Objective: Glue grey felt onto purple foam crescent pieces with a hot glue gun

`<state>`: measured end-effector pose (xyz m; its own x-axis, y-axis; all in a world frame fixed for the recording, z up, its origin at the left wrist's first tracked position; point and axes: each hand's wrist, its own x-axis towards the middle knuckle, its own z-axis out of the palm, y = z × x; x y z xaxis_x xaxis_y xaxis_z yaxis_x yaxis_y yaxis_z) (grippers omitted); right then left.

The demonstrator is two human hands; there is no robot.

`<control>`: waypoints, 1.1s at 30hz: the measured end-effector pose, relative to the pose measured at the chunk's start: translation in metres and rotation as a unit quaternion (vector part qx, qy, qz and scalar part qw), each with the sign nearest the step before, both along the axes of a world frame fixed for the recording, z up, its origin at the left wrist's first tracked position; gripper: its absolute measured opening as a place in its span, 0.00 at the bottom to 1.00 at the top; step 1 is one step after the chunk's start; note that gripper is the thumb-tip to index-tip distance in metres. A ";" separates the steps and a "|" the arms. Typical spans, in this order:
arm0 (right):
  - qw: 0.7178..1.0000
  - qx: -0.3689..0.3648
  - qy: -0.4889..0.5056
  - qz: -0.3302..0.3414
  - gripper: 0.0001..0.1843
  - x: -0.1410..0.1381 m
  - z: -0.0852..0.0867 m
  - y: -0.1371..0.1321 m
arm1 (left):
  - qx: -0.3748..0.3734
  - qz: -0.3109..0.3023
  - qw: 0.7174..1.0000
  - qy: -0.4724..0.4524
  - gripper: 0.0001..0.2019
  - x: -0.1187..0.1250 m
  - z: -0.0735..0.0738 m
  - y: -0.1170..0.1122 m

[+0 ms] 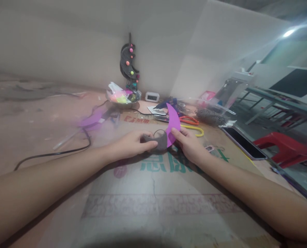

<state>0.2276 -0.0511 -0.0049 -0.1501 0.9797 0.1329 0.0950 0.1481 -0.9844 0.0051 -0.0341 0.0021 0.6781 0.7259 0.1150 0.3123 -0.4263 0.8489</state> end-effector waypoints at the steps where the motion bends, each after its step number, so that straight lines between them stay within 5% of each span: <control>1: 1.000 -0.002 0.008 0.005 0.16 0.000 -0.001 0.000 | 0.001 0.002 1.000 0.000 0.13 0.000 0.000 0.000; 20: 0.995 -0.014 -0.095 -0.026 0.18 -0.004 0.014 -0.007 | 0.070 -0.011 0.997 0.039 0.13 0.001 0.000 -0.002; 27: 1.000 -0.005 0.004 -0.006 0.17 -0.004 0.006 -0.004 | -0.002 0.016 1.000 -0.001 0.15 0.001 0.000 -0.002; 33: 0.998 0.037 -0.053 0.002 0.16 -0.007 0.014 -0.010 | -0.012 0.048 0.997 -0.051 0.21 0.002 -0.006 0.002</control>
<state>0.2205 -0.0610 0.0091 -0.1704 0.9671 0.1887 0.1979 0.2212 -0.9550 0.0074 -0.0322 -0.0043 0.5912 0.7900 0.1627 0.2618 -0.3787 0.8877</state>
